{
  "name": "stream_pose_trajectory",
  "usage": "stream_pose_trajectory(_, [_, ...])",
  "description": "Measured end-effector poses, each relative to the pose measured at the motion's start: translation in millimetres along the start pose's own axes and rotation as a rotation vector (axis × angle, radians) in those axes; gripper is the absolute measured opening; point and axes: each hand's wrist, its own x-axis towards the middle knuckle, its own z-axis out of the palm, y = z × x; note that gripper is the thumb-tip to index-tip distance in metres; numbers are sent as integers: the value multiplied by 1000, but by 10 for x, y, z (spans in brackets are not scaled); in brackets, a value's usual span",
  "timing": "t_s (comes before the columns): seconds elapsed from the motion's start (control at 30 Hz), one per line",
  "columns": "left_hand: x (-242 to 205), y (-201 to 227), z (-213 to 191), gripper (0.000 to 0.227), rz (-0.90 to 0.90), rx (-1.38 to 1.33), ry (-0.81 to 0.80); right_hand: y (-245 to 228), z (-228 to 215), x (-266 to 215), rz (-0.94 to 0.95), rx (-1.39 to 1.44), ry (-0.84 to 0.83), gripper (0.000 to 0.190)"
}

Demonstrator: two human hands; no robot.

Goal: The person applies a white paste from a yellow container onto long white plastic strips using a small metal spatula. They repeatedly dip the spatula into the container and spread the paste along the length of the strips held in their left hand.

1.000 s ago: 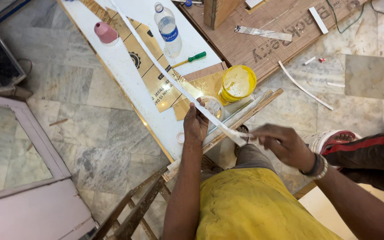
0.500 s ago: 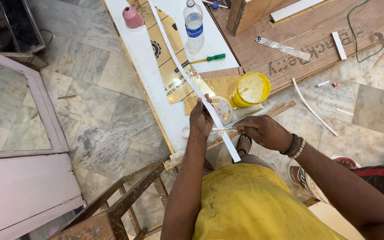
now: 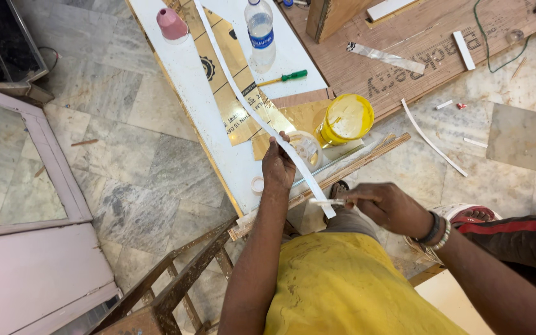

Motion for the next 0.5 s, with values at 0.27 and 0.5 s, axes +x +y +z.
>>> stream_pose_trajectory(0.27, [108, -17, -175, 37, 38, 81, -20, -173, -197, -769, 104, 219, 132, 27])
stream_pose_trajectory(0.5, [99, -64, -267, 36, -10, 33, -260, 47, -139, -431, 132, 322, 363, 31])
